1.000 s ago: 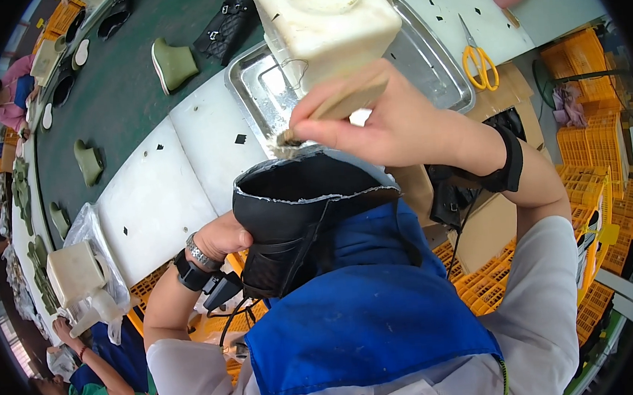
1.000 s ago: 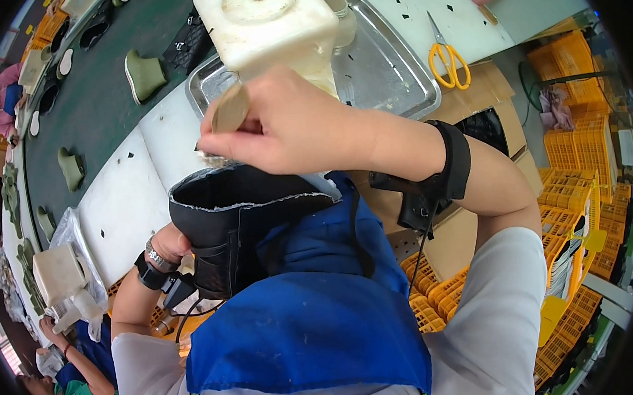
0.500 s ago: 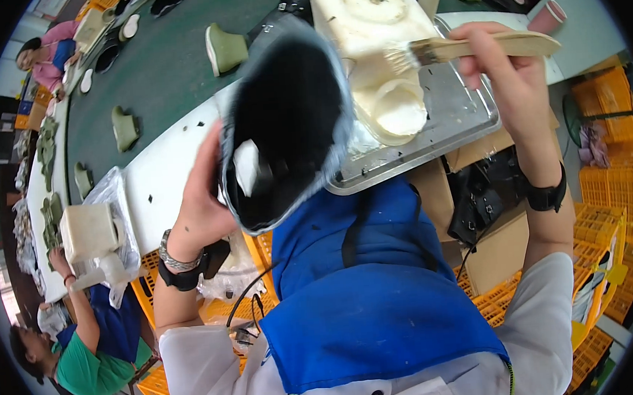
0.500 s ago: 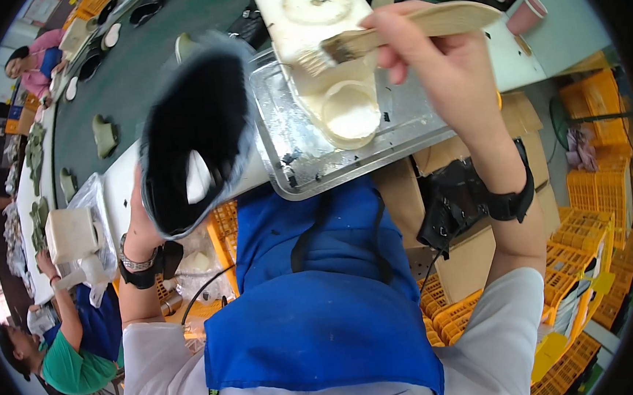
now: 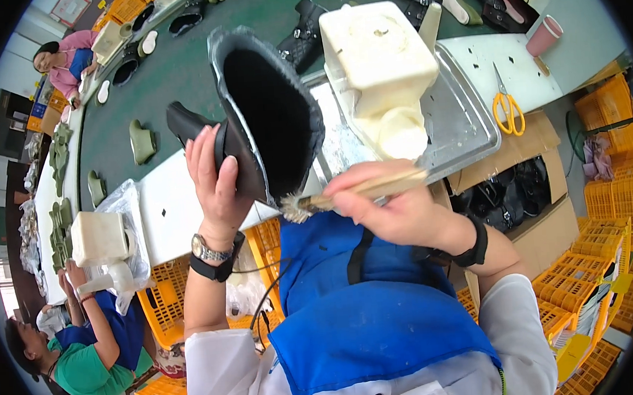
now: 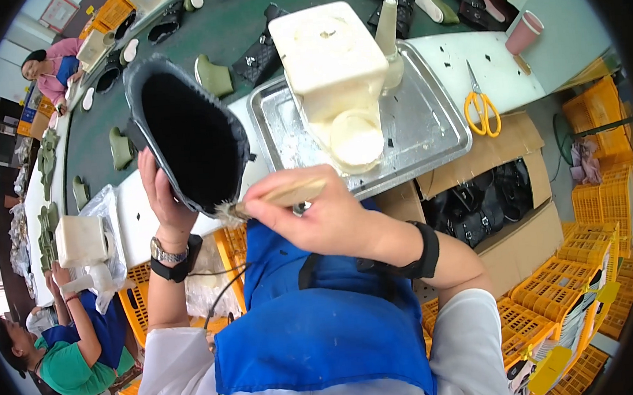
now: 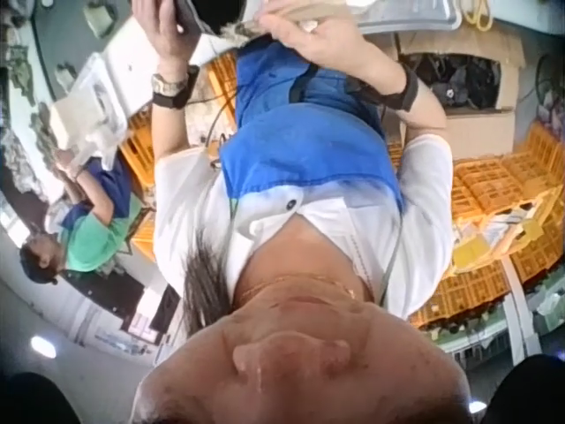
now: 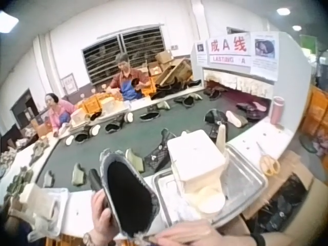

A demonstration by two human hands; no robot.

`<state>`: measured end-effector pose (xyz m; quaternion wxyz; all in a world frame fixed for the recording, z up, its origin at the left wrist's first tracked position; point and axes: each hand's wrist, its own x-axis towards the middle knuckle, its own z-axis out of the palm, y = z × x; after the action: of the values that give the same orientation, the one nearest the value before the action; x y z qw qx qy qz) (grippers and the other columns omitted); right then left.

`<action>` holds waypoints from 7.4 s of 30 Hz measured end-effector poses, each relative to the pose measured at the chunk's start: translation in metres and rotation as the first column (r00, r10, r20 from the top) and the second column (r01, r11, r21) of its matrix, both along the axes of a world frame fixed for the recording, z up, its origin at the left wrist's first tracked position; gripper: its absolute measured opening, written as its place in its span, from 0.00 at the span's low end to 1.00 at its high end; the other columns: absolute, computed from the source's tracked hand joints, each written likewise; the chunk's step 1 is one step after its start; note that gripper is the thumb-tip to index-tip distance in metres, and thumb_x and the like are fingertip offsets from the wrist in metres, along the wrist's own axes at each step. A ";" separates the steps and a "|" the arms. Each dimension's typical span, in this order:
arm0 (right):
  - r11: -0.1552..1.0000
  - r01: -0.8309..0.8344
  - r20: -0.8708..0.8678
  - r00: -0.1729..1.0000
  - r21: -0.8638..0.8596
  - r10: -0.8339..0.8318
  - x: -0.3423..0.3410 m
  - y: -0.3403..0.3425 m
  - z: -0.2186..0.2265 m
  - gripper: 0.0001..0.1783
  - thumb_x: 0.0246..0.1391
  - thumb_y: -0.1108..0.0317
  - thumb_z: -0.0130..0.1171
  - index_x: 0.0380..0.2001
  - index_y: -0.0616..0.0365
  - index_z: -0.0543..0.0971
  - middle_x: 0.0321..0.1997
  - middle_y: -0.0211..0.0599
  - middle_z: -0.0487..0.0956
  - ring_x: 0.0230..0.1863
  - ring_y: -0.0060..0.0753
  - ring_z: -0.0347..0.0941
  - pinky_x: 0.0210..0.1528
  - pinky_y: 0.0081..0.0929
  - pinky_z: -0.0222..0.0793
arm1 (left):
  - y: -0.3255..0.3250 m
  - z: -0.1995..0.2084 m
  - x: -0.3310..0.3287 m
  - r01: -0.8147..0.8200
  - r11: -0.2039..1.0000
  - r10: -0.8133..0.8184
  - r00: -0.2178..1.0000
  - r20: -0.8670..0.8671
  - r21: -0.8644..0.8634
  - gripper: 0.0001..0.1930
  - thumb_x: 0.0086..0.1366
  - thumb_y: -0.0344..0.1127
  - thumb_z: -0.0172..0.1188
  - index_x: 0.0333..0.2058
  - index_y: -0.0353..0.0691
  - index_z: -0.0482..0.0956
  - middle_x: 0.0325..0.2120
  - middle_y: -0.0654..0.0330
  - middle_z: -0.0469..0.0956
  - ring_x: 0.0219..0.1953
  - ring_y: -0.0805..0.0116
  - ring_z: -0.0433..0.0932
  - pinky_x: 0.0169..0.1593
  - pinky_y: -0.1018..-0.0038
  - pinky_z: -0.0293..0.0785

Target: Trimming and applying adhesive to black leather boots at a manufacturing station.

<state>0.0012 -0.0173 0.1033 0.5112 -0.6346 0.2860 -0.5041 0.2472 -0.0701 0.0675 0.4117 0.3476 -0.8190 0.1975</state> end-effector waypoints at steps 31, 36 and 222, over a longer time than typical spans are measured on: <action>0.862 0.492 -0.561 0.683 -0.121 -0.468 -0.112 -0.040 -0.030 0.06 0.46 0.72 0.57 0.27 0.64 0.77 0.26 0.41 0.77 0.22 0.31 0.73 0.25 0.22 0.67 | -0.267 -0.107 0.187 -0.639 0.317 0.507 0.739 0.444 0.701 0.39 0.50 0.58 0.57 0.58 0.48 0.55 0.51 0.40 0.61 0.53 0.40 0.60 0.56 0.56 0.57; 0.929 0.307 -0.730 0.583 -0.207 -0.356 -0.100 -0.062 -0.047 0.09 0.45 0.65 0.58 0.21 0.61 0.76 0.20 0.45 0.75 0.21 0.42 0.73 0.25 0.32 0.68 | -0.190 -0.038 0.136 -0.145 0.579 0.307 0.950 -0.049 0.802 0.27 0.54 0.35 0.59 0.52 0.32 0.64 0.47 0.49 0.70 0.50 0.59 0.68 0.52 0.72 0.62; 0.823 -0.093 -0.405 0.836 0.560 0.371 -0.110 0.127 -0.011 0.19 0.49 0.62 0.60 0.39 0.58 0.66 0.21 0.31 0.65 0.21 0.22 0.59 0.24 0.21 0.57 | 0.063 0.010 -0.061 0.275 -0.551 -0.152 0.895 -0.419 0.788 0.39 0.42 0.21 0.61 0.56 0.35 0.54 0.46 0.59 0.67 0.47 0.74 0.66 0.52 0.76 0.62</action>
<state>-0.1090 0.1092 0.0926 0.6311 -0.6115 0.4502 -0.1588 0.1862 -0.0068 0.0771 -0.0270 0.3366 -0.6186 -0.7095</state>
